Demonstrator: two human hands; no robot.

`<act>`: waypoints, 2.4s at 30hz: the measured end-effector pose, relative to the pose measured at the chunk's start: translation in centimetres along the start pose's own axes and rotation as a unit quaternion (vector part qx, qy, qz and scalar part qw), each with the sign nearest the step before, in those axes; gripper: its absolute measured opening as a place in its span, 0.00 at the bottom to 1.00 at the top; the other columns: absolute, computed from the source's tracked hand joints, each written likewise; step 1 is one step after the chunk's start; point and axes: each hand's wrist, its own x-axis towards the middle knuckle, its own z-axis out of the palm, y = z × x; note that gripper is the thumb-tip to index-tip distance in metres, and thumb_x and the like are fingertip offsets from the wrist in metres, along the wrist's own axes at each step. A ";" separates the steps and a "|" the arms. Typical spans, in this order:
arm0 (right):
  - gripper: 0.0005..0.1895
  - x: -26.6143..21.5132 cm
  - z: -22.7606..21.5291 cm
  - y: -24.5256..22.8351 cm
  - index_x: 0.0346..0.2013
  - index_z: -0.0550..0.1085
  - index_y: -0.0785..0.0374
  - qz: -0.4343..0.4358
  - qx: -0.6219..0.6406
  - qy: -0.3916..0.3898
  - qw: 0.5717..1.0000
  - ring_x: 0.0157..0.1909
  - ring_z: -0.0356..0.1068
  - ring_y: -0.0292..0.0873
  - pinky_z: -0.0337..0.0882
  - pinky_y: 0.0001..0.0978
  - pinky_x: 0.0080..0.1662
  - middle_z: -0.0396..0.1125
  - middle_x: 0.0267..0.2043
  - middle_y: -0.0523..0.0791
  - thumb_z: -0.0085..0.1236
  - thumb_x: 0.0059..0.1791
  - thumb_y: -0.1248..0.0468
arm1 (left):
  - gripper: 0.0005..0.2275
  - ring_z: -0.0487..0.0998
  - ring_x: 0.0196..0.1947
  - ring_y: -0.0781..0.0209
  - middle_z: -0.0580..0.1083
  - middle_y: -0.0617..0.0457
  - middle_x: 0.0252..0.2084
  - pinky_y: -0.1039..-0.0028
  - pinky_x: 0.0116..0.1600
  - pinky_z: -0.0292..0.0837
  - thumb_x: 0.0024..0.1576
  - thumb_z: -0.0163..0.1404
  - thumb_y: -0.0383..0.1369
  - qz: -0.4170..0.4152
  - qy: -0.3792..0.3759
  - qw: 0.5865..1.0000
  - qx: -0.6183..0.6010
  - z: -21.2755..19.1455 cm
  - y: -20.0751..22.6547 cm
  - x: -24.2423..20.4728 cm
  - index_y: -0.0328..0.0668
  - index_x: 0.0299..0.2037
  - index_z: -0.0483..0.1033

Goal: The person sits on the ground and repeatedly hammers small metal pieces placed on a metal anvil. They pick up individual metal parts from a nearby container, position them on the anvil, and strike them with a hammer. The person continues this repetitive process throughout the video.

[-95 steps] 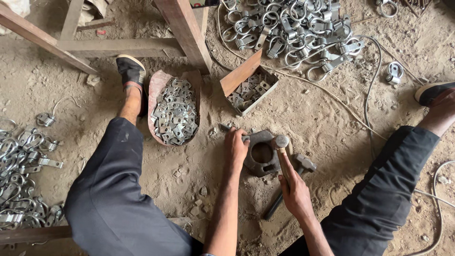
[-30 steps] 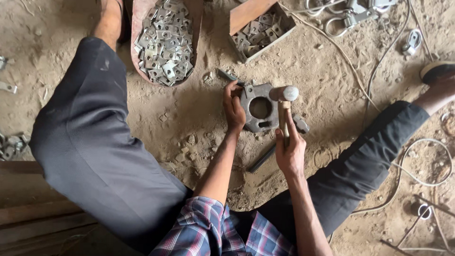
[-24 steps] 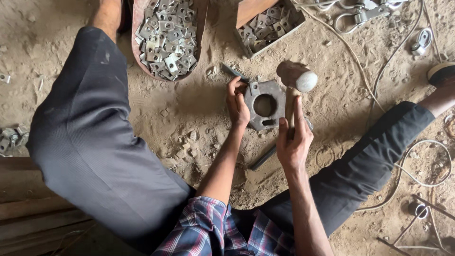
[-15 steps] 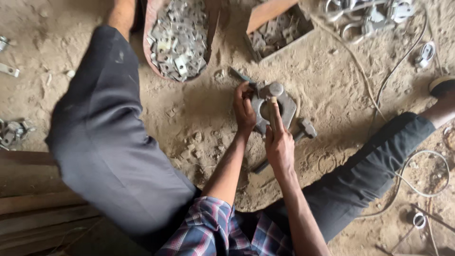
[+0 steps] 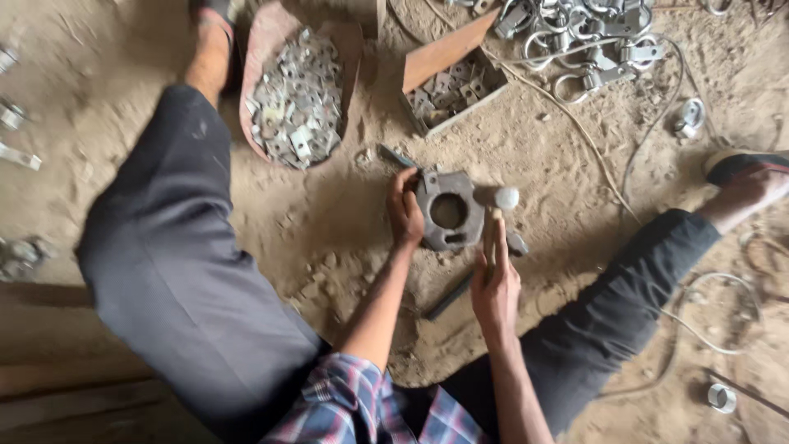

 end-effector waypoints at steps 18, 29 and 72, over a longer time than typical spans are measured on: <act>0.37 1.6 1.7 3.8 0.78 0.47 0.42 0.100 -0.003 -0.099 0.990 0.16 0.70 0.45 0.79 0.40 0.25 0.75 0.27 0.53 0.48 0.55 0.61 | 0.12 0.80 0.48 0.49 0.79 0.43 0.48 0.63 0.54 0.75 0.65 0.39 0.29 -0.005 -0.006 0.997 0.078 0.3 -0.7 0.3 0.35 0.49 0.77; 0.38 1.5 1.8 4.2 0.77 0.48 0.42 0.104 -0.003 -0.104 0.989 0.18 0.73 0.48 0.80 0.45 0.28 0.75 0.27 0.54 0.50 0.55 0.60 | 0.10 0.79 0.48 0.49 0.78 0.44 0.47 0.63 0.53 0.74 0.62 0.42 0.26 -0.007 0.008 0.995 0.102 0.4 -0.2 0.4 0.36 0.48 0.77; 0.32 1.2 1.8 3.5 0.75 0.59 0.56 0.003 -0.016 -0.014 1.000 0.21 0.66 0.45 0.67 0.43 0.27 0.70 0.30 0.53 0.54 0.57 0.61 | 0.10 0.75 0.50 0.50 0.74 0.45 0.47 0.61 0.58 0.70 0.68 0.38 0.28 0.074 -0.021 0.994 0.084 0.1 1.5 0.7 0.37 0.49 0.75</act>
